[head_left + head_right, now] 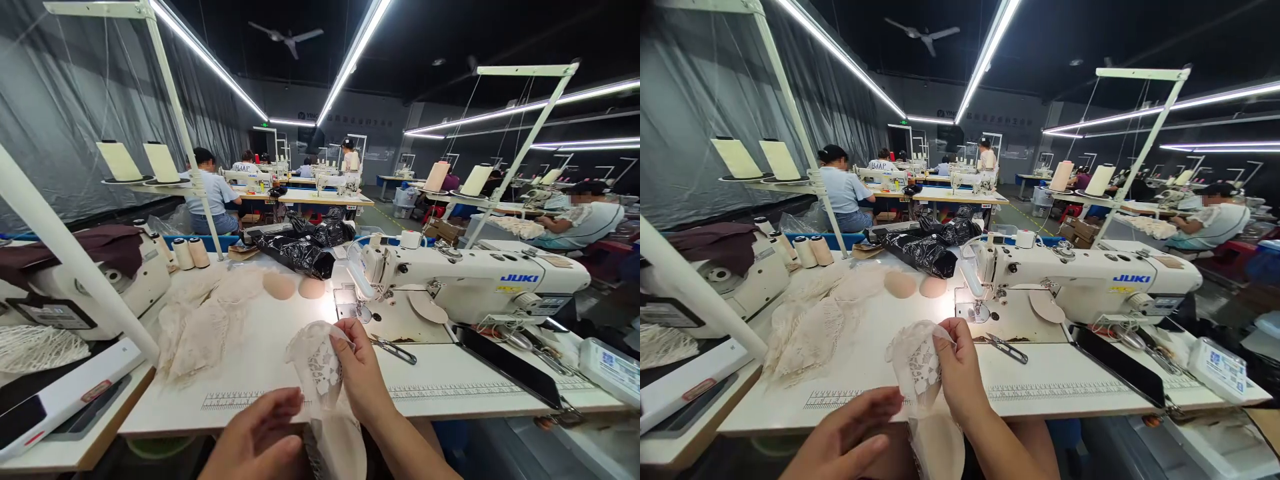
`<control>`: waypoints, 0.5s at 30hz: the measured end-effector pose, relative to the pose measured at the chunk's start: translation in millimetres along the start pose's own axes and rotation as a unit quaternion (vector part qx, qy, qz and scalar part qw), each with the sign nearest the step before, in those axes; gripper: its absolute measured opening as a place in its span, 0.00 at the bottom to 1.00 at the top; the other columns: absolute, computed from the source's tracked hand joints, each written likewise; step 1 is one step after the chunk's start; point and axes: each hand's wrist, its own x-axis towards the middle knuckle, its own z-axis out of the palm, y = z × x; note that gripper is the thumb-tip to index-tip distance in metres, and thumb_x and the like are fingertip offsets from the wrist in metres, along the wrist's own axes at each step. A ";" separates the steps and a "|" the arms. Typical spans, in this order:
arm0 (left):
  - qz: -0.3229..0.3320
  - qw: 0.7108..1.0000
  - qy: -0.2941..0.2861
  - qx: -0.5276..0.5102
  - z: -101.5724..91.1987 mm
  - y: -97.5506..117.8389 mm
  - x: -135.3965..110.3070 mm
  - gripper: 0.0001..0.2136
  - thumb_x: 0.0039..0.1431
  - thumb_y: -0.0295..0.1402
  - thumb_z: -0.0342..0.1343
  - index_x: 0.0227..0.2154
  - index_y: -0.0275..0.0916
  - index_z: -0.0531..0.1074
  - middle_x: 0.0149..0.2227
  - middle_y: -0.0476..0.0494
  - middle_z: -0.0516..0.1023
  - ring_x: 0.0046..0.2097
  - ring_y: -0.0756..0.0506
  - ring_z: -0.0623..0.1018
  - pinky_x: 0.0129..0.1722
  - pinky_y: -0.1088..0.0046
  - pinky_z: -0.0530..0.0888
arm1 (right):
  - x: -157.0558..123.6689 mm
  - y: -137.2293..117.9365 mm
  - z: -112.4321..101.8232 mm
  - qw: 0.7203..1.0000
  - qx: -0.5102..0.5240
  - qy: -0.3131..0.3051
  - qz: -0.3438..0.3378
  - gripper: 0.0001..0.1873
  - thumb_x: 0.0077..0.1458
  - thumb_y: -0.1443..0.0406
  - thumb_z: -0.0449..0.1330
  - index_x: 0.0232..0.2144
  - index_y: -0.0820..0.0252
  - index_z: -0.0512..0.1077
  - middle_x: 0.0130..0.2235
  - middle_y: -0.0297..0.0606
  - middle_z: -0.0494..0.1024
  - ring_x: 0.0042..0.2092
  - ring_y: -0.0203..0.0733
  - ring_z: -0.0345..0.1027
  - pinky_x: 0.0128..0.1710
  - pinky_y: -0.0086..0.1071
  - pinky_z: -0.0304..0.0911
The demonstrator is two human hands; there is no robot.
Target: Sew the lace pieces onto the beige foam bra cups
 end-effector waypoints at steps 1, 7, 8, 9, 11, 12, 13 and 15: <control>0.008 1.000 -0.019 -0.008 21.6 5.1 9.1 0.25 0.42 0.39 0.79 0.45 0.39 0.82 0.46 0.35 0.84 0.51 0.31 0.80 0.54 0.58 0.76 | -2.3 0.0 1.3 1.000 -0.010 -0.010 0.003 0.17 0.62 0.48 0.62 0.37 0.53 0.66 0.34 0.30 0.68 0.32 0.38 0.61 0.31 0.28 0.60; 0.005 0.990 -0.071 -0.120 81.1 17.3 31.0 0.14 0.52 0.40 0.74 0.37 0.39 0.81 0.34 0.41 0.82 0.37 0.41 0.79 0.41 0.68 0.75 | -22.1 -21.1 -30.4 0.953 -0.254 -0.101 -0.133 0.28 0.61 0.49 0.63 0.59 0.48 0.64 0.61 0.44 0.64 0.60 0.53 0.60 0.56 0.44 0.63; -0.006 0.989 -0.080 -0.125 80.0 18.0 29.8 0.14 0.52 0.40 0.73 0.37 0.38 0.81 0.32 0.43 0.81 0.36 0.43 0.78 0.39 0.69 0.74 | -26.2 -25.7 -35.6 0.934 -0.286 -0.136 -0.163 0.30 0.59 0.51 0.66 0.60 0.47 0.64 0.63 0.44 0.61 0.63 0.54 0.57 0.60 0.45 0.59; -0.019 0.988 -0.086 -0.127 77.9 18.8 27.7 0.14 0.52 0.41 0.73 0.36 0.37 0.81 0.30 0.44 0.80 0.34 0.45 0.77 0.38 0.70 0.73 | -29.2 -29.4 -39.0 0.918 -0.306 -0.181 -0.175 0.29 0.58 0.53 0.67 0.59 0.48 0.66 0.62 0.43 0.63 0.63 0.54 0.57 0.61 0.44 0.59; -0.046 0.986 -0.093 -0.128 73.5 20.4 22.3 0.15 0.51 0.42 0.74 0.33 0.36 0.81 0.28 0.45 0.77 0.31 0.48 0.74 0.36 0.73 0.72 | -28.8 -32.9 -41.0 0.901 -0.310 -0.262 -0.152 0.16 0.59 0.57 0.66 0.48 0.51 0.73 0.51 0.40 0.71 0.53 0.48 0.66 0.54 0.39 0.63; -0.063 0.985 -0.100 -0.129 71.7 21.3 19.0 0.16 0.50 0.42 0.75 0.32 0.35 0.81 0.28 0.45 0.77 0.30 0.49 0.73 0.34 0.74 0.71 | -24.1 -32.5 -41.0 0.902 -0.301 -0.283 -0.128 0.09 0.61 0.58 0.65 0.43 0.53 0.74 0.44 0.38 0.73 0.47 0.45 0.68 0.49 0.37 0.64; -0.079 0.982 -0.111 -0.131 70.3 22.3 15.5 0.16 0.49 0.42 0.75 0.33 0.35 0.82 0.29 0.44 0.78 0.30 0.49 0.73 0.32 0.75 0.71 | -16.4 -31.0 -41.4 0.912 -0.287 -0.274 -0.101 0.07 0.61 0.58 0.63 0.37 0.54 0.74 0.39 0.35 0.73 0.42 0.43 0.68 0.45 0.35 0.65; -0.092 0.977 -0.132 -0.141 67.3 24.4 8.4 0.20 0.47 0.43 0.76 0.38 0.35 0.83 0.31 0.41 0.80 0.31 0.46 0.76 0.30 0.75 0.71 | 4.5 -26.2 -46.5 0.947 -0.261 -0.175 -0.060 0.11 0.60 0.55 0.61 0.32 0.55 0.71 0.33 0.33 0.72 0.37 0.43 0.67 0.39 0.34 0.64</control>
